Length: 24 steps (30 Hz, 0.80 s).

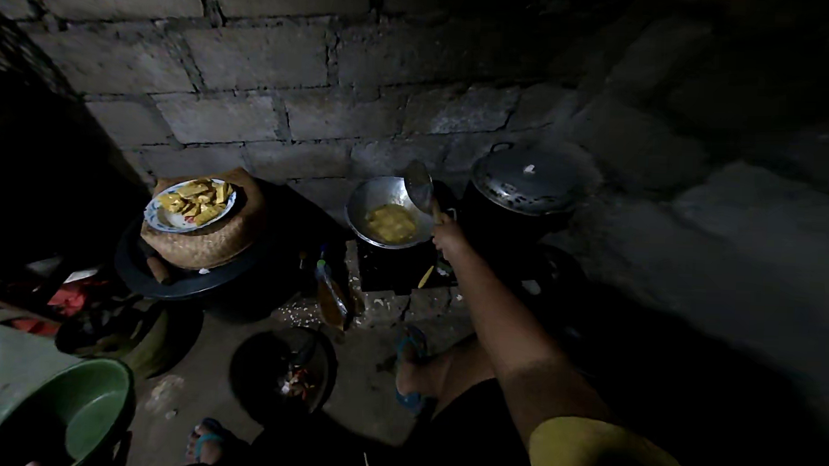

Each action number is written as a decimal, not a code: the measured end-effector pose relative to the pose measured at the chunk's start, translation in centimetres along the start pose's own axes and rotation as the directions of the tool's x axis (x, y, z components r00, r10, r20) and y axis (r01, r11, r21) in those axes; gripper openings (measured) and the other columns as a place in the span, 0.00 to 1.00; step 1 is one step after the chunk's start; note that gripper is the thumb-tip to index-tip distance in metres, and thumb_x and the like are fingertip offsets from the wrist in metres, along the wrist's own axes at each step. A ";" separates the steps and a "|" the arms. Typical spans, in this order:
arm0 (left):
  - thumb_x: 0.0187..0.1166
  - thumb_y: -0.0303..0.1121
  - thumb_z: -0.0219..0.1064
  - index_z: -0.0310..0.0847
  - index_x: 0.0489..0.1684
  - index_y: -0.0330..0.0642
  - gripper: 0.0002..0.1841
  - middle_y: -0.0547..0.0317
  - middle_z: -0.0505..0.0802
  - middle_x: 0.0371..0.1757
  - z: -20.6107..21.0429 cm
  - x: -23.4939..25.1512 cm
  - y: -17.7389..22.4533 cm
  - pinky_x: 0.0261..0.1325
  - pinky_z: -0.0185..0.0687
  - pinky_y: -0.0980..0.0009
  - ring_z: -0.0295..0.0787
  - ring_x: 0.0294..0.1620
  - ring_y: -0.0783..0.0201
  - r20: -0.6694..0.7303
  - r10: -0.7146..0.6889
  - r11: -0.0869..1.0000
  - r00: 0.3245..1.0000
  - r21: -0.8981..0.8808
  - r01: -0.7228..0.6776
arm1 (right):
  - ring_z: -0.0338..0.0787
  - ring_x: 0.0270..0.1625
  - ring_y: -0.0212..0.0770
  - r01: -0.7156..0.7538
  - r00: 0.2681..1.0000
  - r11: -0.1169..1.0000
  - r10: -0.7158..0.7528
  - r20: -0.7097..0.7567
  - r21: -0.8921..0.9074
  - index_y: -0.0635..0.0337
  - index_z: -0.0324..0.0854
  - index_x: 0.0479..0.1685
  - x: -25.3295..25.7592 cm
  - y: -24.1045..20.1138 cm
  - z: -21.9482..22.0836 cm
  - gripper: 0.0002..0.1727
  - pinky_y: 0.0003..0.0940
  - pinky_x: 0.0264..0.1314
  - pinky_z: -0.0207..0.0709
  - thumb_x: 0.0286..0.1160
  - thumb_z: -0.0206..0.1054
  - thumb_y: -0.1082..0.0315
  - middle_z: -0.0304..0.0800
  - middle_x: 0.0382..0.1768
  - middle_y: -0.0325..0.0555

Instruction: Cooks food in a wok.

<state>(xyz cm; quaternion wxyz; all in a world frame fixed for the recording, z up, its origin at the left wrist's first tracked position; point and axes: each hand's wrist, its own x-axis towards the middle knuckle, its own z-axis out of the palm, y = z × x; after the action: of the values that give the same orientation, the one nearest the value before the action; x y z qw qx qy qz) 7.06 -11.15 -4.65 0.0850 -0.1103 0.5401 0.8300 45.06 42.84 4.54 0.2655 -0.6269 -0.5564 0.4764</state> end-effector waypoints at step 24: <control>0.90 0.56 0.41 0.60 0.85 0.53 0.30 0.51 0.78 0.77 0.8 -2.3 1.9 0.61 0.81 0.48 0.80 0.70 0.53 -0.082 0.011 0.985 0.997 0.175 0.004 | 0.72 0.16 0.28 -0.335 0.912 0.173 0.307 0.273 0.926 0.56 0.69 0.41 -1.4 1.2 4.5 0.03 0.16 0.16 0.70 0.78 0.56 0.75 0.72 0.25 0.41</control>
<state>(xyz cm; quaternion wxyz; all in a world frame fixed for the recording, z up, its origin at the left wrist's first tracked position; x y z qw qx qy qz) 8.66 -11.21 -2.02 0.0705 -0.1355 0.6143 0.7742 41.66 40.30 2.15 0.4779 -0.4297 -0.0082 0.7661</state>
